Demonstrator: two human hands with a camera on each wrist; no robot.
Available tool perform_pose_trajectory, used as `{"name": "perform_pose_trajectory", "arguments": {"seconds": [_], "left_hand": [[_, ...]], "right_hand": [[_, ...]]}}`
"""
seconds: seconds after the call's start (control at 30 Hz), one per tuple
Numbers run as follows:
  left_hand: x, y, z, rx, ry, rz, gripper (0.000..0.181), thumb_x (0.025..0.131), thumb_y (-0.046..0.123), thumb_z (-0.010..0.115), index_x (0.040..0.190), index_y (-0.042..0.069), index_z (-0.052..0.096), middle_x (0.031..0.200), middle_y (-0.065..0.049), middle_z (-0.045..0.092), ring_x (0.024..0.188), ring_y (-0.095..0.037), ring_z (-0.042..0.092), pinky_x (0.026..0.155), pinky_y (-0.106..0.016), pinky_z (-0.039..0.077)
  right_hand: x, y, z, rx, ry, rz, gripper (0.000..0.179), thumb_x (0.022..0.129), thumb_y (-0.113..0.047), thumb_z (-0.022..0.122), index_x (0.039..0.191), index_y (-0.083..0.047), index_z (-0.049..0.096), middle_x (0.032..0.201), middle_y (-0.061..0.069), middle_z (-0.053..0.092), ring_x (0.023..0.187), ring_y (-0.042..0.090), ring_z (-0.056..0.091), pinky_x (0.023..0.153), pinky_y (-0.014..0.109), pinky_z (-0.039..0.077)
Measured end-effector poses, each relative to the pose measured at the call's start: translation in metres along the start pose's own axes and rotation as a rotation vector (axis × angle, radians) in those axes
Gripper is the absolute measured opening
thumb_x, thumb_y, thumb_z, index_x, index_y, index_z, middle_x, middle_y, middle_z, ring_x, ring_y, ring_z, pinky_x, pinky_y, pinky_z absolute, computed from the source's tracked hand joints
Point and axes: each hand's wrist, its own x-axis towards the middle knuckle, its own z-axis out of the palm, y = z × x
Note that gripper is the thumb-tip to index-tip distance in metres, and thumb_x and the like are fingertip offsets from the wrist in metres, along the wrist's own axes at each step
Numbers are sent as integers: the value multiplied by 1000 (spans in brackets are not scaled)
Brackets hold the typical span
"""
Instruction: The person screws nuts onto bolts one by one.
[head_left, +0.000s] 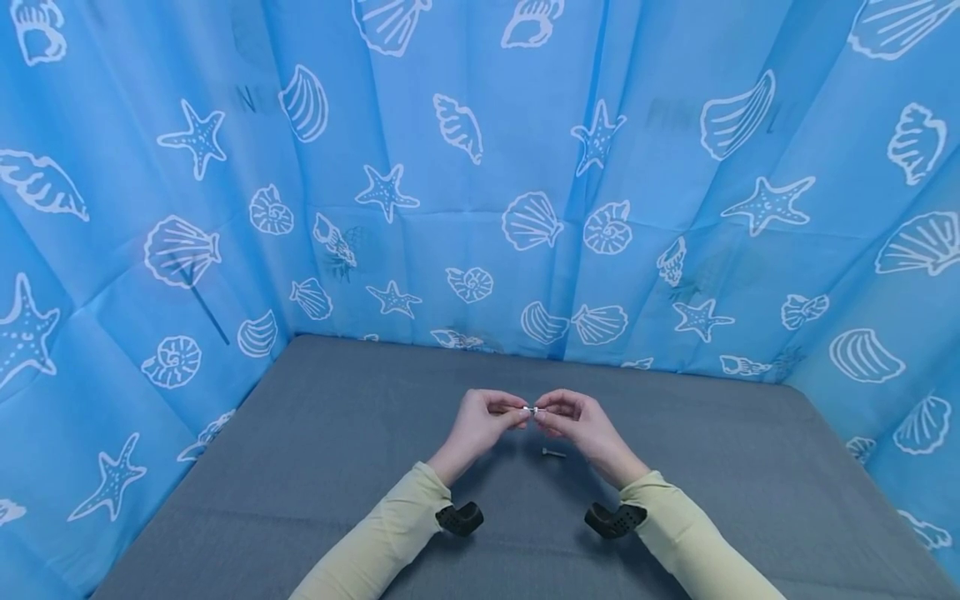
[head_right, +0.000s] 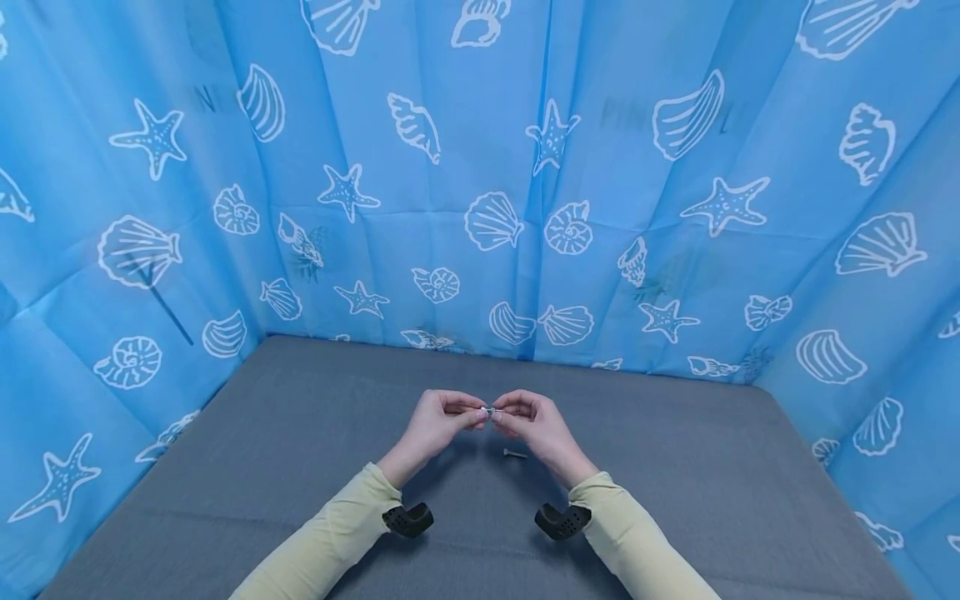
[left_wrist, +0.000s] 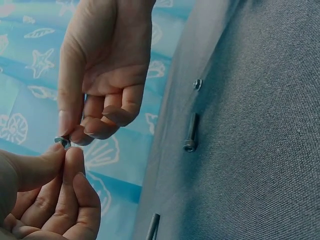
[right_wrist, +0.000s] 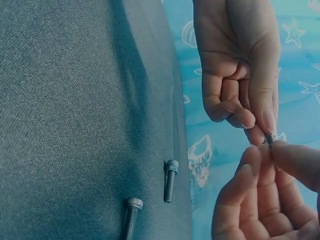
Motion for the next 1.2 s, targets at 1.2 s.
{"name": "perform_pose_trajectory", "arguments": {"seconds": [1.2], "left_hand": [[1,-4,-1,0,1,25,17,86,12,72,96,-2,72,82,-5,71,73,-18,70,71,-36,58]], "right_hand": [[2,3,4,-28,29,42,35,95,-29,61,113,1,61,101,15,66,92,25,63,78,38,53]]}}
